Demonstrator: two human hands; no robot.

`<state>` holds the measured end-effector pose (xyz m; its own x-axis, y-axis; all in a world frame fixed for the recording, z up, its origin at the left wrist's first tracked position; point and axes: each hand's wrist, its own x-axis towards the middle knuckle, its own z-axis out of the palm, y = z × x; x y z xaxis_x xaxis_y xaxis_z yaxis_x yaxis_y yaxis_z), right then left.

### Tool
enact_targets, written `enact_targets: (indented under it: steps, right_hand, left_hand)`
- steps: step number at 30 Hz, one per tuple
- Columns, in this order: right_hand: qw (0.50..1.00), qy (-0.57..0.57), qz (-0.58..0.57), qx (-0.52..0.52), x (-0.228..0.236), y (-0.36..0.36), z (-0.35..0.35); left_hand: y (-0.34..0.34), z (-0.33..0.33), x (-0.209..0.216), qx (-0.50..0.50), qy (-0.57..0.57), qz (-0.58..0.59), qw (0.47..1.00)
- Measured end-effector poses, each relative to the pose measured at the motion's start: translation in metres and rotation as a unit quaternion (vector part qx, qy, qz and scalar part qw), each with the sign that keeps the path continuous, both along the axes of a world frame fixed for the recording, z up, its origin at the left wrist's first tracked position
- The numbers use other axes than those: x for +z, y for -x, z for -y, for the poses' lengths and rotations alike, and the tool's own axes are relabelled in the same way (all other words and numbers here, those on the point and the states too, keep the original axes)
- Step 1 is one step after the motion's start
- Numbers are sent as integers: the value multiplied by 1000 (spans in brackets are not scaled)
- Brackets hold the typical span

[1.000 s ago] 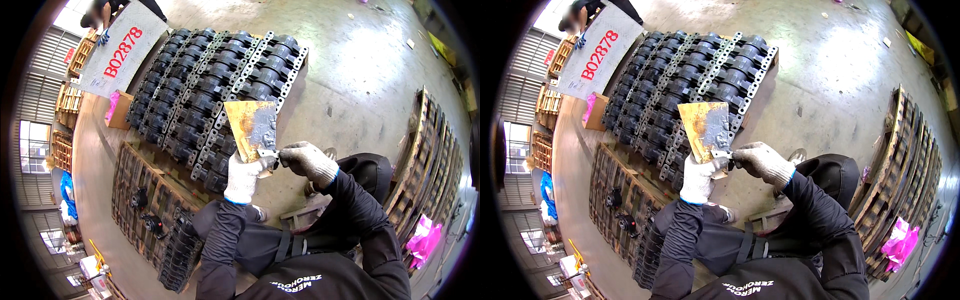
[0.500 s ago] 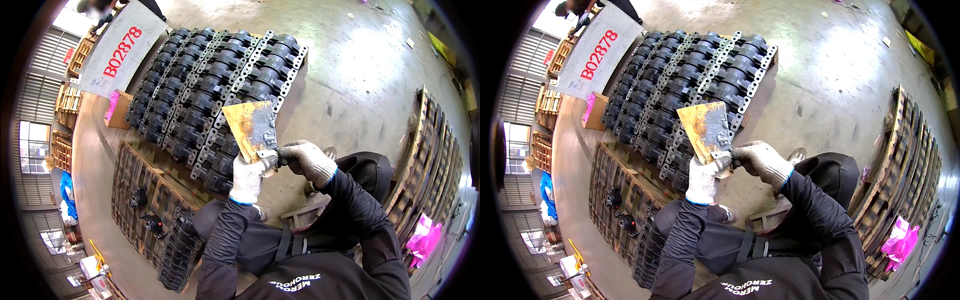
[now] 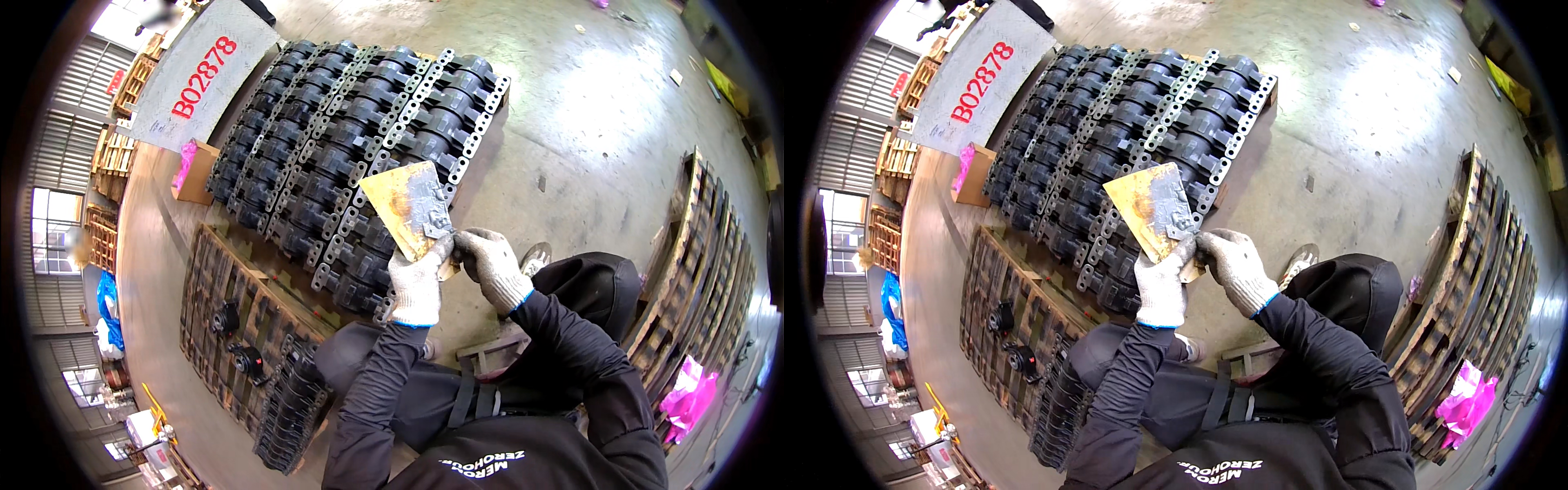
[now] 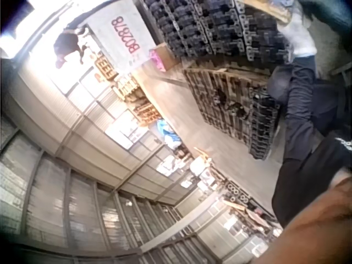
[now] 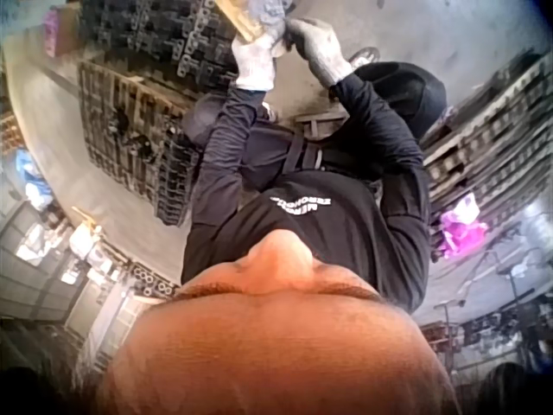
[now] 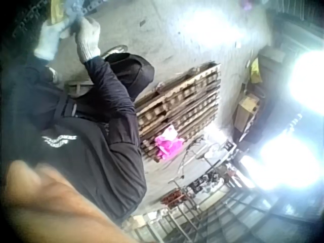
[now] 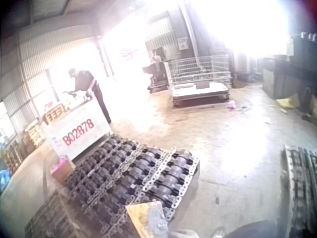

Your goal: The person applies a grey compound to the surface of black mechanical parts arranged on a wooden pallet using a flat metal scraper. They repeatedly scoop the compound from the scraper and spread it onto the parts. The person moves around the pallet to reach different sections and eventually walks to a workbench to wipe the scraper.

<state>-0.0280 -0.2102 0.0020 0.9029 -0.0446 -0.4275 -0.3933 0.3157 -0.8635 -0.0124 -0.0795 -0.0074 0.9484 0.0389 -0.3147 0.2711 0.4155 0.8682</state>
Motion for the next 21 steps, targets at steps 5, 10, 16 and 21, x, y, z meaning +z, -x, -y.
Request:
enact_targets:
  steps: [5,10,16,21]
  right_hand:
    - [996,-66,-48,43,16,-3,10]
    - [958,-204,-154,128,17,-6,33]
    - [962,-151,-179,140,25,-9,34]
    - [986,-35,-57,154,22,-7,34]
  left_hand:
    - [-5,-10,14,-58,-18,2,998]
    - [-5,-18,25,-107,-27,3,994]
    - [-4,-29,26,-137,-50,3,989]
    - [-1,-20,21,-109,2,7,994]
